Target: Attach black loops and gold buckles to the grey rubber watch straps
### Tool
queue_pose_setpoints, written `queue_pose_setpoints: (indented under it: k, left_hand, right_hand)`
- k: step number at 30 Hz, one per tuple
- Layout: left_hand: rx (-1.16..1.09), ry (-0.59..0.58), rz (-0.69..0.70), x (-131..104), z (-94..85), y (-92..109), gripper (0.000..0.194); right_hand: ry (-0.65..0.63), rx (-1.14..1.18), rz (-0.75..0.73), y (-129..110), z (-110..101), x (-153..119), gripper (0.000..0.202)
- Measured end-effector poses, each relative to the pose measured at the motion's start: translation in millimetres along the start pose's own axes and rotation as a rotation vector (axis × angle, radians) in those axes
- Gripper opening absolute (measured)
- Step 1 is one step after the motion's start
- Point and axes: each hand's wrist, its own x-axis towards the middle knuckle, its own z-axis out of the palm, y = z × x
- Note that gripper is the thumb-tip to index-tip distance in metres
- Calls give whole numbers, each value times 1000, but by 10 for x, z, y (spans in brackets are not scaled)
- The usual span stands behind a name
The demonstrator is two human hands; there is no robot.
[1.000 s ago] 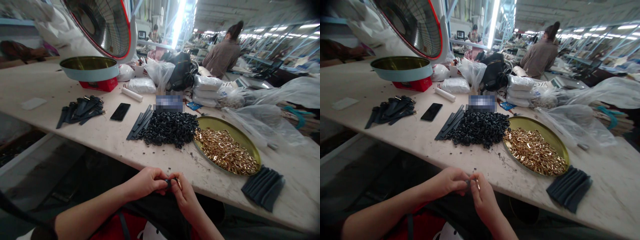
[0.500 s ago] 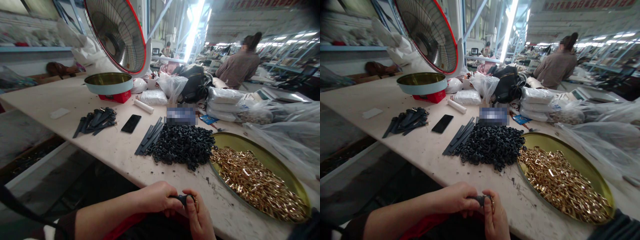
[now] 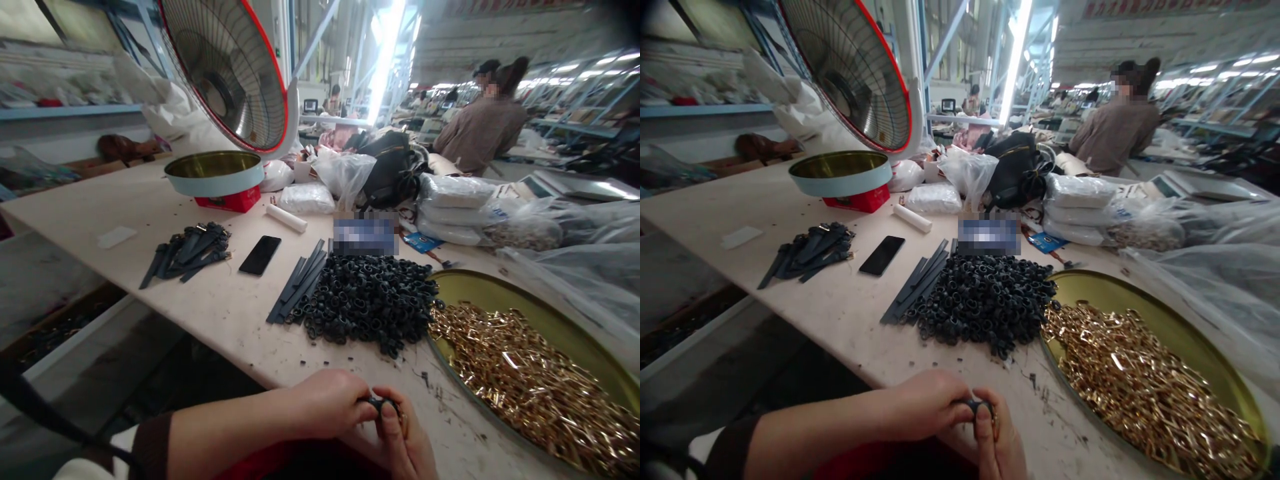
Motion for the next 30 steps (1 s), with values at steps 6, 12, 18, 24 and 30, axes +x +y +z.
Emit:
queue_pose_setpoints:
  k: [6, 12, 18, 24, 30]
  left_hand:
    - [231, 472, -348, 406, -814, -702, 37]
    - [222, 550, -570, 615, -1187, -1230, 20]
    - [185, 641, -444, 125, -1055, -822, 28]
    - [-166, 305, -75, -606, -421, -67, 23]
    - [-946, -23, -188, -493, 30, 167, 14]
  right_hand:
    - [-11, -391, -212, 56, -172, 346, 26]
    - [60, -337, -199, 77, -157, 310, 23]
    - [267, -99, -112, 28, -272, 275, 32]
    - [125, 287, -33, -350, -360, 190, 43]
    - [-92, 100, -57, -409, -242, 231, 31]
